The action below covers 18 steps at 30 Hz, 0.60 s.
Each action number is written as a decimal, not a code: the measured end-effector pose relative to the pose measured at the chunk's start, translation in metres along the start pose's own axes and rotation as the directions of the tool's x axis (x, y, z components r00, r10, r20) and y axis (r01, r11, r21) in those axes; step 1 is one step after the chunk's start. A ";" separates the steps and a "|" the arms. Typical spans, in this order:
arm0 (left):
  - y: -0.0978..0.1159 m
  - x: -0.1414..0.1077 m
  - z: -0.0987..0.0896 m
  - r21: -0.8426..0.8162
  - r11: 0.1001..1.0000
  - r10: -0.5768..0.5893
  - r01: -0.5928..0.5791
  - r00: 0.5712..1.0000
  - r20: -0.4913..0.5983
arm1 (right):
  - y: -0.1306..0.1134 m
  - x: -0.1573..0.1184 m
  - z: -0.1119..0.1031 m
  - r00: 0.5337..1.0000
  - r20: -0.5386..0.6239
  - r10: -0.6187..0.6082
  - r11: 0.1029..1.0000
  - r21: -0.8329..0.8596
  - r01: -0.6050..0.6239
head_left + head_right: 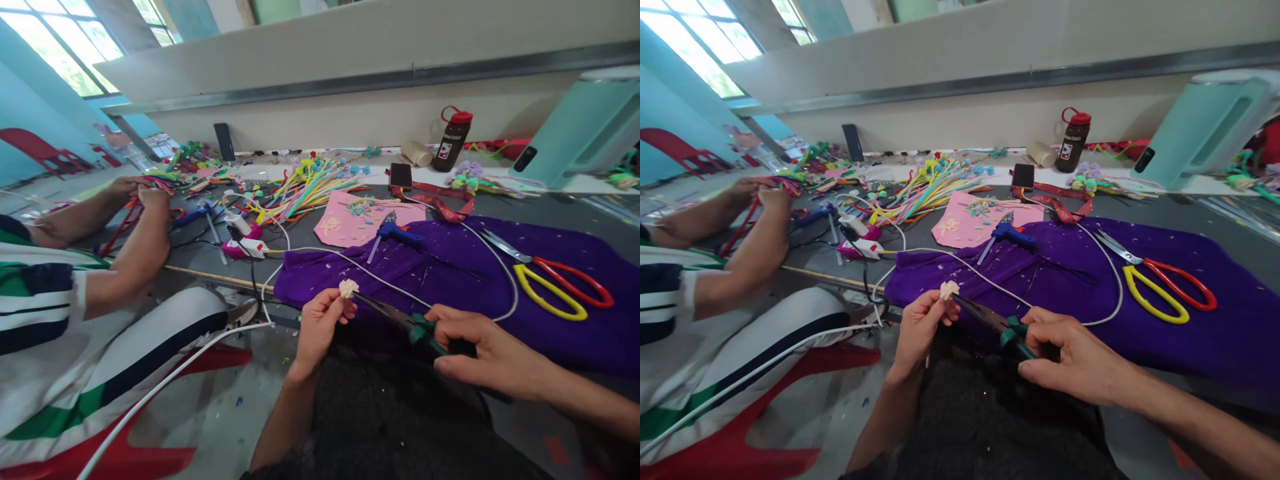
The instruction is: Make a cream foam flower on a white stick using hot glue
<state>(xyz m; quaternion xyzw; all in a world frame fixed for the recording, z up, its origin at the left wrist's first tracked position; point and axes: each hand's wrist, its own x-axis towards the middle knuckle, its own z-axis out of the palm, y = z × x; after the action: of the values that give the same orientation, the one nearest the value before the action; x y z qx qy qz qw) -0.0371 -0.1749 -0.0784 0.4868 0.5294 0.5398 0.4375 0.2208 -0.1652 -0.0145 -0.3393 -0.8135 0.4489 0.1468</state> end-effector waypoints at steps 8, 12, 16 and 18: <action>0.001 0.000 0.000 0.034 0.999 -0.023 0.023 1.000 0.003 | 0.005 0.002 0.001 1.000 0.020 0.009 0.997 0.082 -0.010; 0.001 0.000 -0.001 0.068 0.998 0.003 -0.003 1.000 0.006 | 0.007 0.002 0.001 1.000 0.020 0.013 0.992 0.123 -0.016; 0.001 0.000 -0.002 0.088 0.996 0.014 -0.015 1.000 0.005 | 0.006 0.002 0.001 0.999 0.035 0.026 0.985 0.167 -0.032; 0.001 0.000 -0.002 0.090 0.996 0.012 -0.012 1.000 0.002 | 0.006 0.002 0.001 0.998 0.048 0.032 0.981 0.187 -0.040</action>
<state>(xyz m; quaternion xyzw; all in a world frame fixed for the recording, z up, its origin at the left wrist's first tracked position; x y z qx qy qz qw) -0.0387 -0.1755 -0.0773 0.5096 0.5500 0.5176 0.4123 0.2217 -0.1619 -0.0202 -0.3284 -0.7642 0.5339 0.1518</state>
